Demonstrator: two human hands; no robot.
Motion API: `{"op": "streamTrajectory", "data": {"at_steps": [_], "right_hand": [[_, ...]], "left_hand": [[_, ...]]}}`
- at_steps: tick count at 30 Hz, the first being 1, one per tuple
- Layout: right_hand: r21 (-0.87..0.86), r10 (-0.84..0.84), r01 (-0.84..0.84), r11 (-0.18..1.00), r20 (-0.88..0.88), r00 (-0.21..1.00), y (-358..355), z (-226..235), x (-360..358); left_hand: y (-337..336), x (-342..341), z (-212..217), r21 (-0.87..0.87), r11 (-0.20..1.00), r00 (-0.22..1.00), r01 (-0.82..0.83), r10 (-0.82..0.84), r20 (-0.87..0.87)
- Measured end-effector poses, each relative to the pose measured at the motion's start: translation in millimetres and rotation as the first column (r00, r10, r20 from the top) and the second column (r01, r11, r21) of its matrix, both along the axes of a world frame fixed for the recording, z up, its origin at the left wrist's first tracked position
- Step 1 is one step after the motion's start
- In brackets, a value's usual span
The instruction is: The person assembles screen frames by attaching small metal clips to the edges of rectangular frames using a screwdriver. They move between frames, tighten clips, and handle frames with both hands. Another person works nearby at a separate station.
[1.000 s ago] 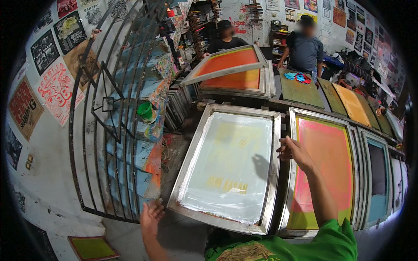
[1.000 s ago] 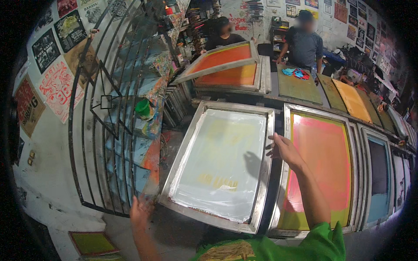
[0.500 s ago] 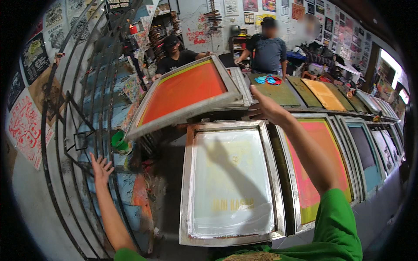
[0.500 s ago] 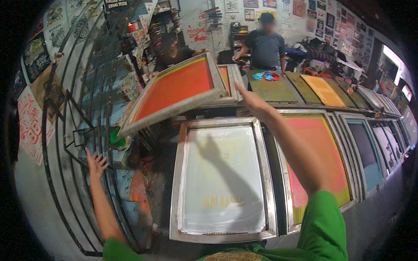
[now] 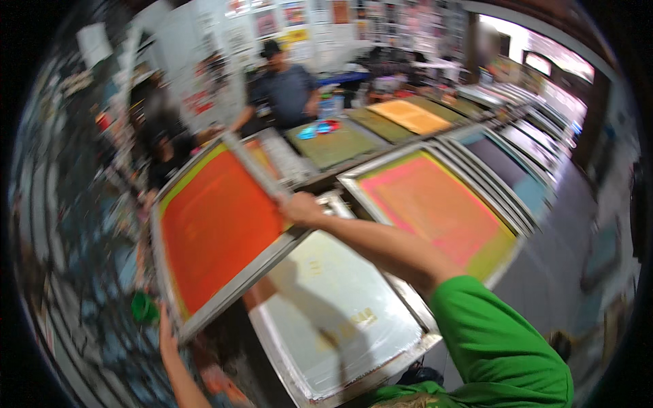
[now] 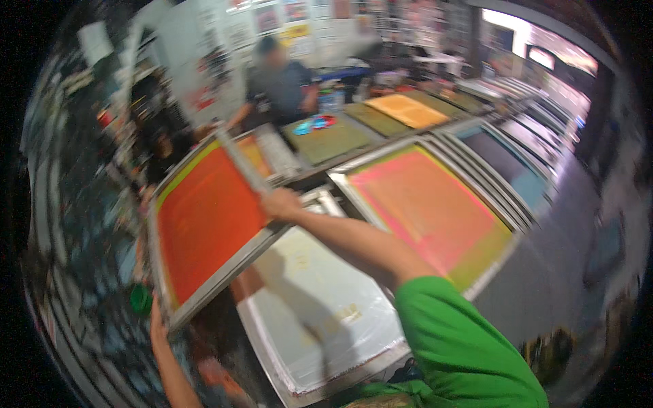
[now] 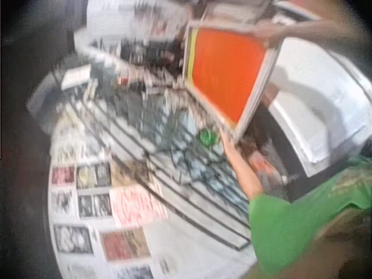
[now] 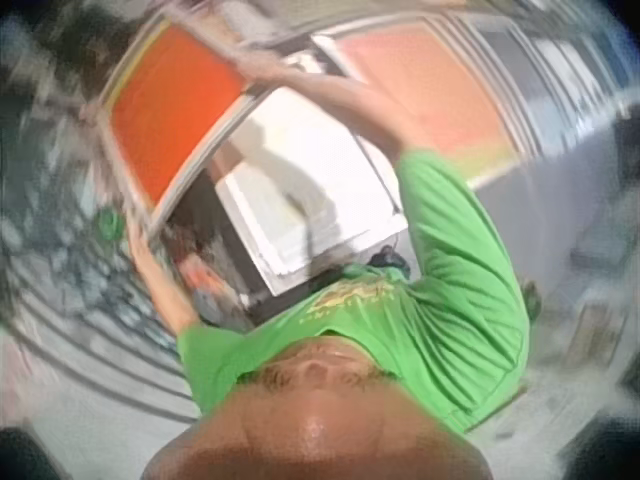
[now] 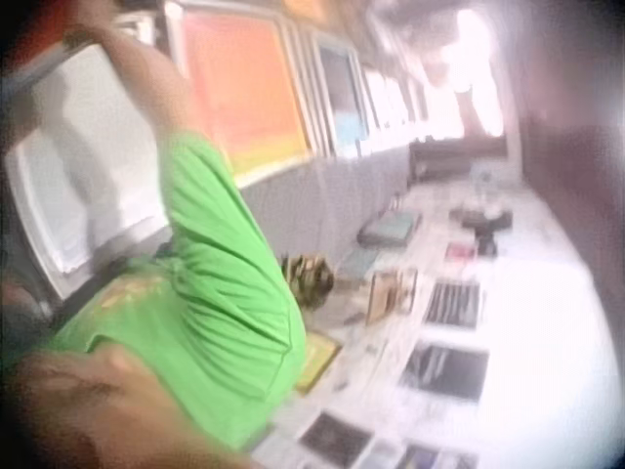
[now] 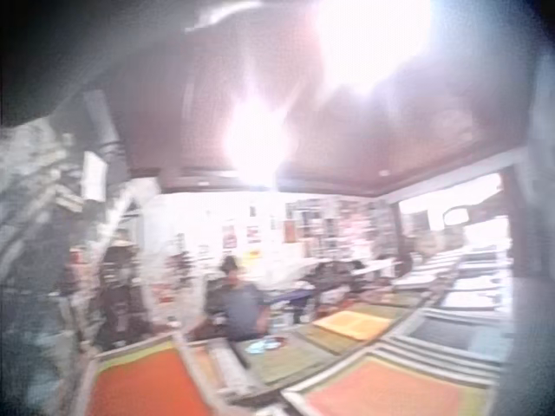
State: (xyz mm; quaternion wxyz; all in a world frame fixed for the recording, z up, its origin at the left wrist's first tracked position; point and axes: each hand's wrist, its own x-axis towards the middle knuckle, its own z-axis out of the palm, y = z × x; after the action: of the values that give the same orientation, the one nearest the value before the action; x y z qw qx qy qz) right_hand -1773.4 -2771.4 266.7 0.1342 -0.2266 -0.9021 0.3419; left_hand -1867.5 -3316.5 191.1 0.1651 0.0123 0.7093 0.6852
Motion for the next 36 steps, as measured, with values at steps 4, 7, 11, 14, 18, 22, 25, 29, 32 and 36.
{"op": "streamTrajectory", "data": {"at_steps": [4,7,11,14,18,22,25,29,32,36], "right_hand": [[-0.18,-0.049,0.043,0.983,-0.026,0.998,-13,28,62],[-0.124,-0.027,0.011,0.992,-0.126,0.992,15,35,131],[-0.127,-0.087,0.073,0.989,-0.115,0.989,47,83,266],[-0.004,-0.15,0.152,0.988,-0.185,0.971,92,100,378],[-0.099,-0.349,0.337,0.936,-0.366,0.862,140,100,561],[-0.141,-0.459,0.455,0.879,-0.509,0.728,166,87,748],[-0.187,-0.549,0.54,0.821,-0.52,0.654,179,55,843],[-0.313,-0.649,0.602,0.734,-0.585,0.487,208,38,943],[-0.381,-0.705,0.652,0.655,-0.617,0.349,236,28,1014],[-0.458,-0.736,0.639,0.618,-0.623,0.265,269,-13,1078]], "left_hand": [[-18,2,-5,0.024,0.999,0.995,0.045,-0.047,0.085],[42,28,7,0.032,0.999,0.994,0.009,-0.013,0.111],[120,94,27,0.087,0.995,0.993,-0.048,0.039,0.109],[181,156,48,0.158,0.982,0.994,-0.099,0.091,0.057],[296,251,94,0.247,0.96,0.986,-0.133,0.152,-0.061],[405,359,155,0.22,0.969,0.873,-0.116,0.205,-0.443],[474,440,227,0.192,0.974,0.864,0.118,-0.006,-0.503],[564,505,279,-0.139,0.861,0.513,0.49,-0.413,-0.753],[665,629,294,0.037,0.901,0.56,0.432,-0.236,-0.794],[747,640,313,-0.272,0.922,0.169,0.277,-0.325,-0.93]]}}
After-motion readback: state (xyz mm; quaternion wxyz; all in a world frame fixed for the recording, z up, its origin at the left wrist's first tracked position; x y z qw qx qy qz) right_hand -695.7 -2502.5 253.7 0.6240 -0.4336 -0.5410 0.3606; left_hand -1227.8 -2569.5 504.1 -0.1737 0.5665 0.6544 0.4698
